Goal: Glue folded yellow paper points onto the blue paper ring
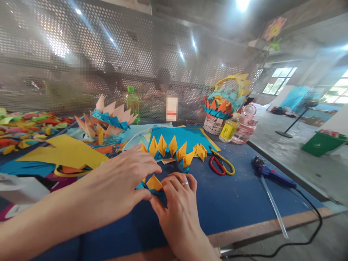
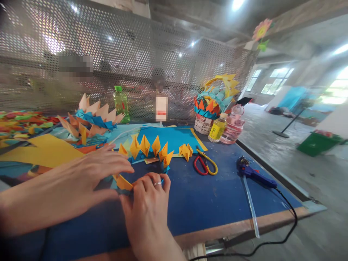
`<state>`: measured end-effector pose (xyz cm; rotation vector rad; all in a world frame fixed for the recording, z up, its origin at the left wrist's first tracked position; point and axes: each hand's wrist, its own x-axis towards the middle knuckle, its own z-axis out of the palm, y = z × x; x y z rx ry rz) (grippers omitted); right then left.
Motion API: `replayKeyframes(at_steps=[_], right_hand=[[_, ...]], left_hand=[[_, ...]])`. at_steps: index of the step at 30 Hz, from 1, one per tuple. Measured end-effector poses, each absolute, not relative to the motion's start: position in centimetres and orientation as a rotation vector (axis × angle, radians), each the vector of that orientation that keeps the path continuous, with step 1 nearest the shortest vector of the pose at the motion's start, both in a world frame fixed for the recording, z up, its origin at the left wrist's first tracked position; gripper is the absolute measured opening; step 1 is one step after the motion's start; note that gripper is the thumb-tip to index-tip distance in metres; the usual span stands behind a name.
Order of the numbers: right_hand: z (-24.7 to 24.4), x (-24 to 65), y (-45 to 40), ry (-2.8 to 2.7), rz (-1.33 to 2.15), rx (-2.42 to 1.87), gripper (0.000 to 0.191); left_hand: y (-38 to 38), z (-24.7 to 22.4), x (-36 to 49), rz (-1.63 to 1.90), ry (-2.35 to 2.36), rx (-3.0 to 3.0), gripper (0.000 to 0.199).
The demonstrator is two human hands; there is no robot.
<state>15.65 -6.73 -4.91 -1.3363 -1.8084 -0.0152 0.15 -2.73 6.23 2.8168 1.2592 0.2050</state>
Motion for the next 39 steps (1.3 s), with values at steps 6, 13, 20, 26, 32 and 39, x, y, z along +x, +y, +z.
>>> replayKeyframes(at_steps=[6,13,20,26,32,39], right_hand=[[-5.0,15.0,-7.3,-1.891,0.028,-1.483,0.063],[-4.7,20.4,-9.6,-1.878,-0.067,-1.279,0.036],[-5.6,23.7,-9.0,-1.769,-0.085,-1.275,0.02],[-6.1,24.7,-8.3,-1.734,-0.104,-1.261,0.034],[-5.9,25.7,-8.0,-1.674,-0.065,-1.307,0.028],[-4.1,27.7,-7.0,-1.81,-0.118,-1.569,0.038]], left_hand=[[-2.2,6.3,-0.7,0.312,1.326,2.731,0.039],[-2.5,5.6,-0.9,0.128,1.18,2.791,0.037],[-2.5,6.6,-0.7,0.101,1.256,2.727,0.035],[-1.1,7.9,-1.3,0.428,1.455,2.636,0.045],[1.7,8.0,-1.5,0.553,1.592,2.696,0.032],[1.2,8.0,-0.6,0.63,1.523,2.631,0.028]])
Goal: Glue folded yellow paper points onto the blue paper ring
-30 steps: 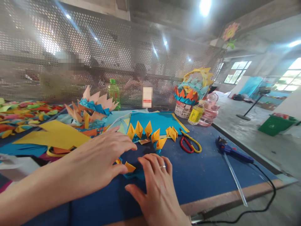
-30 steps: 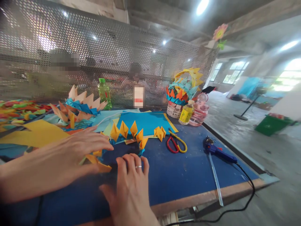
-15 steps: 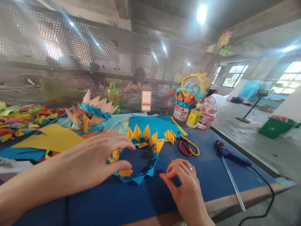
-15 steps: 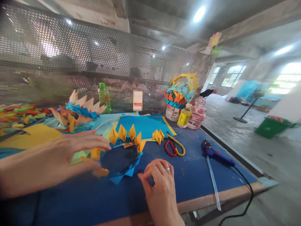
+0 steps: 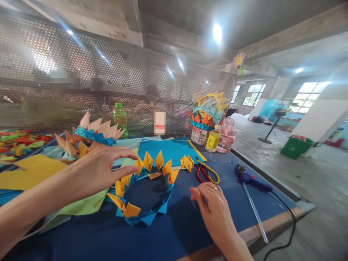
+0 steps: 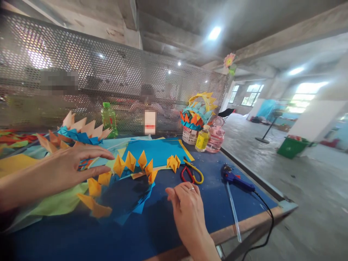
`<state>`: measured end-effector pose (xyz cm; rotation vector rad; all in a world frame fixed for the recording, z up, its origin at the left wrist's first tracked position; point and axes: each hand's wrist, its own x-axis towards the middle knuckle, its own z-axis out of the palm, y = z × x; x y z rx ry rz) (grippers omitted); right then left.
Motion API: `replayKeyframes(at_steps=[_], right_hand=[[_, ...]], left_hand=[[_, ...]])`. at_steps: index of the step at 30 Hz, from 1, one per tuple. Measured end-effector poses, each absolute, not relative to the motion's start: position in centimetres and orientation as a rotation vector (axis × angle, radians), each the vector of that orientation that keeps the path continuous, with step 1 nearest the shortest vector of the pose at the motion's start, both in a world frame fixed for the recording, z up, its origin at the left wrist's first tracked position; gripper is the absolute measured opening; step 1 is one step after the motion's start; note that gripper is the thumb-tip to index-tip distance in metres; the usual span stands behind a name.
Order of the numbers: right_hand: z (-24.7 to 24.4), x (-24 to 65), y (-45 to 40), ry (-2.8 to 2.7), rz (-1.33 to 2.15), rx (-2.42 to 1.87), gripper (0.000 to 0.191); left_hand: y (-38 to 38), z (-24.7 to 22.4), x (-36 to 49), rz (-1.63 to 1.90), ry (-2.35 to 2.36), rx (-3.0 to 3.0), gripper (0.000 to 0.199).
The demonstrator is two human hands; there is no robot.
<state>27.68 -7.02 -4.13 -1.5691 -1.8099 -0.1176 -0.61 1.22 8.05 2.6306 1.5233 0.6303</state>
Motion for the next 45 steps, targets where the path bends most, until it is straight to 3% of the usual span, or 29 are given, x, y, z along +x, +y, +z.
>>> replayKeyframes(at_steps=[3,6,8,12,21,28,35,37,41,45], right_hand=[[-2.6,28.3,-5.5,-1.852,-0.173,-1.68,0.037],[-0.9,28.5,-3.5,-1.917,-0.236,-1.814,0.009],[-0.1,28.4,-1.9,-1.939,-0.274,-1.906,0.025],[0.4,28.3,1.3,-1.962,-0.266,-2.093,0.018],[-1.2,28.2,4.5,-1.83,-0.02,-2.252,0.03],[1.1,28.3,1.4,-1.559,0.37,-1.779,0.025],[1.1,22.3,-6.2,-1.438,1.206,-1.036,0.067],[0.3,20.8,-7.4,-1.383,1.38,-0.899,0.066],[-1.1,19.9,-8.0,-1.167,1.709,-0.568,0.051],[-1.6,20.6,-7.8,-1.181,1.577,-0.601,0.047]], left_hand=[[1.0,7.6,-0.1,0.64,1.449,2.648,0.032],[0.8,7.0,0.4,0.568,1.375,2.672,0.03],[0.6,6.7,0.3,0.544,1.338,2.67,0.028],[0.6,6.2,-0.5,0.624,1.343,2.614,0.03],[0.2,6.8,-0.9,0.685,1.263,2.57,0.033],[-0.2,6.8,-0.4,0.782,1.168,2.508,0.025],[-1.7,6.3,1.5,0.843,1.008,2.114,0.034],[-2.3,6.1,2.1,0.773,0.858,1.967,0.04],[-3.4,6.0,3.3,0.677,0.599,1.794,0.013],[-3.6,6.3,4.1,0.614,0.589,1.636,0.018]])
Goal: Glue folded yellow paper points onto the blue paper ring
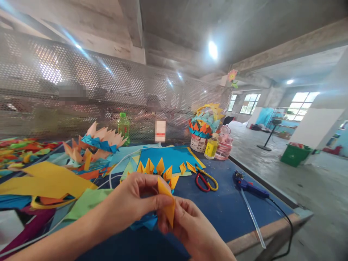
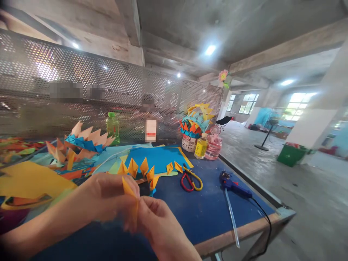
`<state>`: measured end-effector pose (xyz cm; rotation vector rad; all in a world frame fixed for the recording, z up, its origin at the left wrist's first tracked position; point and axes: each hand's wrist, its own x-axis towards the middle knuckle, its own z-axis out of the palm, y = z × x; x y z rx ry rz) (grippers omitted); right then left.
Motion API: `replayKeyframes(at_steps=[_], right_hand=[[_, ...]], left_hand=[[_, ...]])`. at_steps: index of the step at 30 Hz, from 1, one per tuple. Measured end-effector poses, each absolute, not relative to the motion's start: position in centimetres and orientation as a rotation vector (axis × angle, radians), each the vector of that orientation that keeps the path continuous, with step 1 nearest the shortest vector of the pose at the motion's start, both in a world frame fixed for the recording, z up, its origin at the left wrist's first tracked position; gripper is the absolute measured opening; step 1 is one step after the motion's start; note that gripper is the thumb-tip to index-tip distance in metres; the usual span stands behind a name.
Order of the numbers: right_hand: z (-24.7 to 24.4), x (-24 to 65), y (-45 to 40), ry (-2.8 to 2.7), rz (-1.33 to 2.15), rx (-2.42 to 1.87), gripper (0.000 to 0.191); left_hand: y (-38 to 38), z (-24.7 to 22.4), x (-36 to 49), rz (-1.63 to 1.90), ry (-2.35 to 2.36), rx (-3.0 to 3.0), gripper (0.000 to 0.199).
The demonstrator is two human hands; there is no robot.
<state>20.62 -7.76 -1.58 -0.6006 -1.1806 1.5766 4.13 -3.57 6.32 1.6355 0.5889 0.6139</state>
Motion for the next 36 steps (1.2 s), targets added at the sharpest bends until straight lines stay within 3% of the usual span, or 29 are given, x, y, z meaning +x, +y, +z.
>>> replayKeyframes(at_steps=[8,20,24,28,36], right_hand=[[-1.6,21.5,-7.8,-1.424,0.894,-1.124,0.033],[-1.9,22.9,-8.7,-1.724,0.543,-1.219,0.027],[-1.5,29.2,-9.1,-1.777,0.259,-1.349,0.022],[-1.2,39.1,-8.2,-1.701,-0.296,-2.05,0.032],[-3.6,48.7,-6.7,-1.594,-0.395,-2.534,0.045]], left_hand=[[-1.8,5.3,4.9,0.749,0.848,1.757,0.024],[-1.5,5.3,3.5,0.68,0.951,1.631,0.022],[-0.4,5.3,2.7,0.743,1.09,1.611,0.025],[0.2,5.1,2.4,0.74,1.202,1.6,0.031],[-0.3,6.1,3.4,0.751,1.204,1.61,0.031]])
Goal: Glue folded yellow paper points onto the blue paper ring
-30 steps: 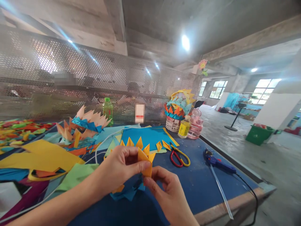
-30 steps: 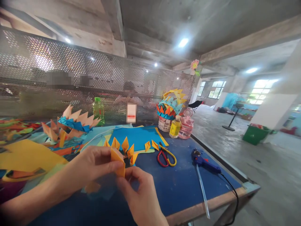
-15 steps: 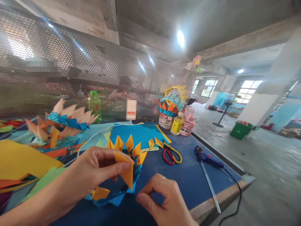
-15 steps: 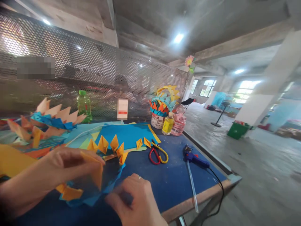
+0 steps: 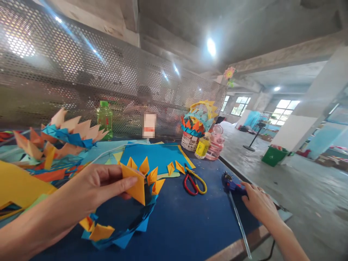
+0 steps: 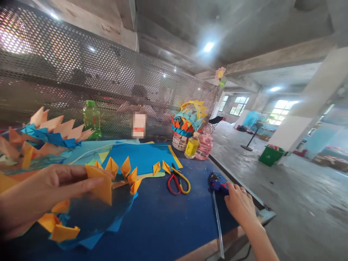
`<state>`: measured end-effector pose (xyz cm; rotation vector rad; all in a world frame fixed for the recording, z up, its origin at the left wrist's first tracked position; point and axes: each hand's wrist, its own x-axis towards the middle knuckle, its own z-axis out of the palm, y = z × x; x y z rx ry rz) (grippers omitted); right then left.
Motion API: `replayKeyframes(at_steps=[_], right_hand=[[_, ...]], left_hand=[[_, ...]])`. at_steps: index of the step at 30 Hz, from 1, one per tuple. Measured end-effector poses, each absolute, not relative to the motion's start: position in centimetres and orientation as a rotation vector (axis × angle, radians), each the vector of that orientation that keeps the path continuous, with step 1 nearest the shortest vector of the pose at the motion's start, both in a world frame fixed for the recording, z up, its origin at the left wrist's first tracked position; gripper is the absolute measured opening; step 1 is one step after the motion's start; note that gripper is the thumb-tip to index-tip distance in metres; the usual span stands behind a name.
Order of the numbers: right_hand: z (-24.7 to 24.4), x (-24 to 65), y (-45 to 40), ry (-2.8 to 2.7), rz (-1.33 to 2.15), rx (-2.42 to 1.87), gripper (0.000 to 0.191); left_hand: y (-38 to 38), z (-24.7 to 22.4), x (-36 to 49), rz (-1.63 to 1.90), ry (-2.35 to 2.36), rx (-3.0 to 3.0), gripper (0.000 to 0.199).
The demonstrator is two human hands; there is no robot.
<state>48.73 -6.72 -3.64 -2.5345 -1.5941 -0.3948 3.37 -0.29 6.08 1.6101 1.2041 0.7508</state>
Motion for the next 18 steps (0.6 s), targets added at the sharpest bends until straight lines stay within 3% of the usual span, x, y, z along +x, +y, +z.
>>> replayKeyframes(at_steps=[9,12,15,18], right_hand=[[-5.1,49.5,-5.3,-1.478,-0.317,-2.525,0.042],[-4.7,48.7,-5.5,-1.409,-0.306,-2.428,0.053],[-4.4,45.5,-6.1,-1.437,-0.092,-2.071,0.062],[-4.2,39.7,-7.2,-1.527,0.223,-1.672,0.051]], left_hand=[[0.2,5.5,3.1,0.714,1.118,1.643,0.034],[0.1,5.5,3.3,0.751,1.017,1.635,0.033],[0.7,5.3,3.2,0.757,0.955,1.591,0.035],[1.2,5.0,2.9,0.768,0.951,1.598,0.04]])
